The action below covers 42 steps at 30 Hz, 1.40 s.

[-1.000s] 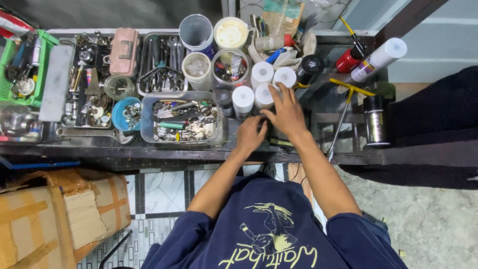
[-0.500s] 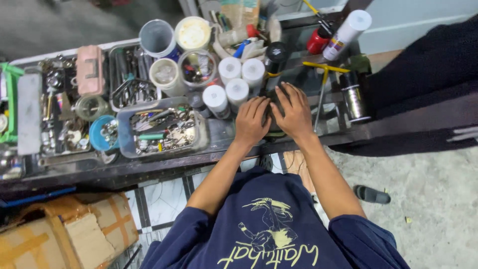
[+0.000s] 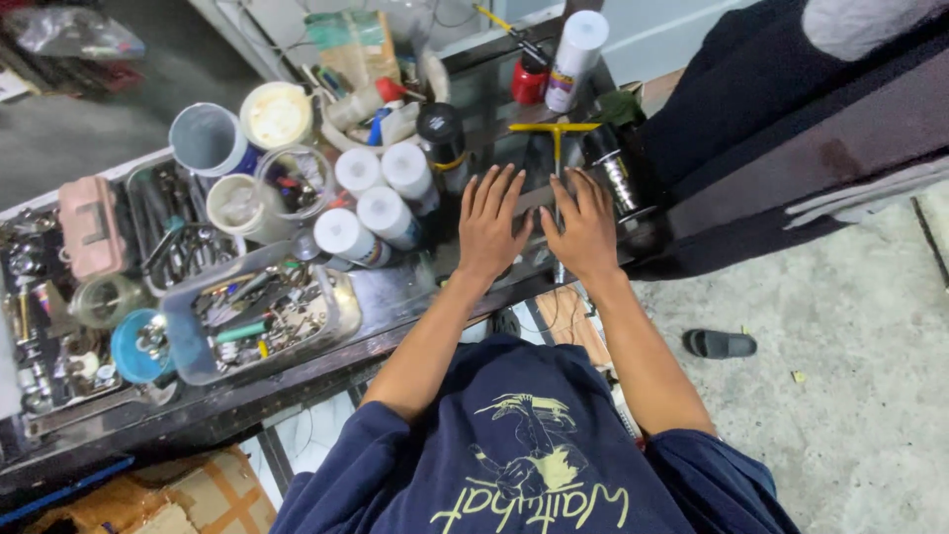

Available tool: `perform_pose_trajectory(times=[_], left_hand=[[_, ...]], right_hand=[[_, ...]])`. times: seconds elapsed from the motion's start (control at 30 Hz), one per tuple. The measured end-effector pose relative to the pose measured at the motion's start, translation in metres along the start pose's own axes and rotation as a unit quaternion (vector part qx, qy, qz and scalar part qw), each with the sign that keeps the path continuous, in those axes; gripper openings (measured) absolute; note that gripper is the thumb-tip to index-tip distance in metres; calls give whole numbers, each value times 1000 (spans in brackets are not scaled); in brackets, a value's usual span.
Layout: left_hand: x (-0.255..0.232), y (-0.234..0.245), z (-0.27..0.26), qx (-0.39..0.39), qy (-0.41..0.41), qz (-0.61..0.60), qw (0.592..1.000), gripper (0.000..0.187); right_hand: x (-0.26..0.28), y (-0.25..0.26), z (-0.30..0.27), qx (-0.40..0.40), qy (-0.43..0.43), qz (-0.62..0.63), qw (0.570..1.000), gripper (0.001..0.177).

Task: Organizing and cleaning mechanical parts and tools on a workbench.

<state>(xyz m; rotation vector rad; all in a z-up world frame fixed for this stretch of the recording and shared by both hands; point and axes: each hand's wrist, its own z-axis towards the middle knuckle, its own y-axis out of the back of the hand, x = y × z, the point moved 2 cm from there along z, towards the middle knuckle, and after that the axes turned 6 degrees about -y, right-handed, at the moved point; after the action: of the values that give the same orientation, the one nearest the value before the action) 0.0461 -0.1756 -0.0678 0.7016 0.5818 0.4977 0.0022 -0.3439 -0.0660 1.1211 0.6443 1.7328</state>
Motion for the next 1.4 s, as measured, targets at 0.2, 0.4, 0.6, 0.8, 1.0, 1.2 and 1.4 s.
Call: perform_pose_trajectory(times=[0.2, 0.4, 0.6, 0.8, 1.0, 1.2, 1.4], left_hand=[[-10, -32, 15, 10, 9, -4, 1000, 61], [-12, -50, 12, 74, 39, -8, 996, 67], [-14, -55, 5, 102, 51, 2, 994, 64], [-5, -62, -9, 113, 56, 28, 992, 55], [-1, -51, -31, 98, 91, 19, 991, 43], [10, -37, -71, 118, 152, 35, 981, 58], [15, -22, -105, 195, 285, 110, 932, 79]], right_hand=[[-39, 1, 3, 20, -47, -40, 998, 52], [-89, -18, 6, 99, -210, -118, 966, 82], [-115, -37, 10, 136, -250, -134, 949, 88], [-146, -67, 9, 157, -300, -105, 935, 101], [-142, -61, 10, 125, -291, -97, 944, 101], [-92, -43, 15, 59, -275, 20, 959, 100], [-33, -42, 10, 15, -187, 86, 978, 96]])
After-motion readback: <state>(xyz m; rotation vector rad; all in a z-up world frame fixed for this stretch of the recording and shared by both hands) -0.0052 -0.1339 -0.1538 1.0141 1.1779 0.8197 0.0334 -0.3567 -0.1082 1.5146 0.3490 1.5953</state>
